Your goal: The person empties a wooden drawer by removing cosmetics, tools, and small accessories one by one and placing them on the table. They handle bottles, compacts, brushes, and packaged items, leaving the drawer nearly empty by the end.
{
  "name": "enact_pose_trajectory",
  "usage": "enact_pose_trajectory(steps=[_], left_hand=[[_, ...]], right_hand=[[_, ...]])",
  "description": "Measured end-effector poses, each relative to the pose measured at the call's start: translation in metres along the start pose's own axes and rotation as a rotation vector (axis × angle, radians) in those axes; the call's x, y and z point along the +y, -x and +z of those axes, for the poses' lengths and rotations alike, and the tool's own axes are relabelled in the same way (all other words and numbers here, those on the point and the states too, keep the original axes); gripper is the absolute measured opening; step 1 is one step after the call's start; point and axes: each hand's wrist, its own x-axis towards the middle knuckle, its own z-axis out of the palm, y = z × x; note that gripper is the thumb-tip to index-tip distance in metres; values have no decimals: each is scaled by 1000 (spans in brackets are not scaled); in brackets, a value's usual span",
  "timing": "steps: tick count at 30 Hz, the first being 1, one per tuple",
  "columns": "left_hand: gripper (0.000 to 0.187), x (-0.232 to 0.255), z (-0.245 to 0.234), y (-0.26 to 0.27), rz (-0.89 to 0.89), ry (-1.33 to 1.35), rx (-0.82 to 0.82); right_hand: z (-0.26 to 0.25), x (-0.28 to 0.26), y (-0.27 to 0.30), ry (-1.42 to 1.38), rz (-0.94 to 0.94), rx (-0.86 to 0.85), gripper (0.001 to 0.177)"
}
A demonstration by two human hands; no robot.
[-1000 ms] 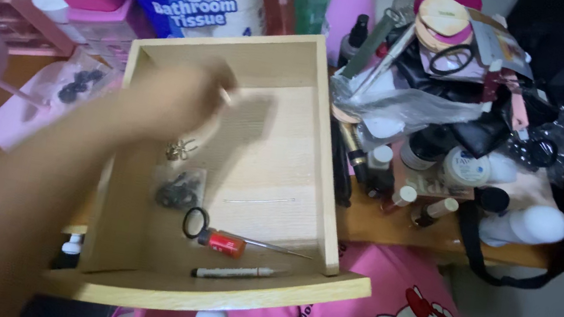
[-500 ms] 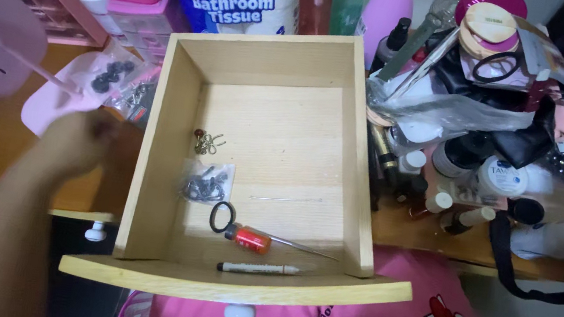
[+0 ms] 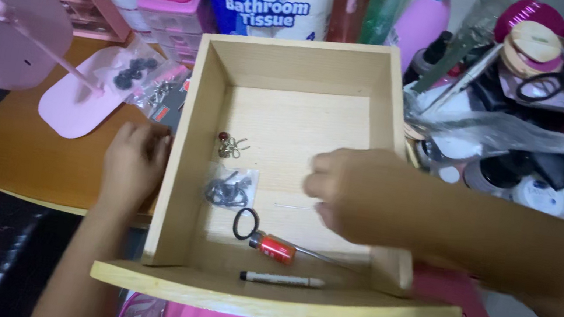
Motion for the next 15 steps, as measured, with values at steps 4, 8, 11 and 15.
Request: enact_pose_trajectory(steps=[4, 8, 11, 15], left_hand=[[19, -4, 2, 0, -25, 114, 97], [19, -15, 6, -4, -120, 274, 142], [17, -23, 9, -3, -176, 386, 160], [17, -39, 18, 1, -144, 358, 204]], right_hand=[[14, -11, -66, 180, 93, -450, 14], [30, -15, -85, 259, 66, -612, 12], [43, -16, -93, 327, 38, -623, 14], [38, -9, -87, 225, 57, -449, 16]])
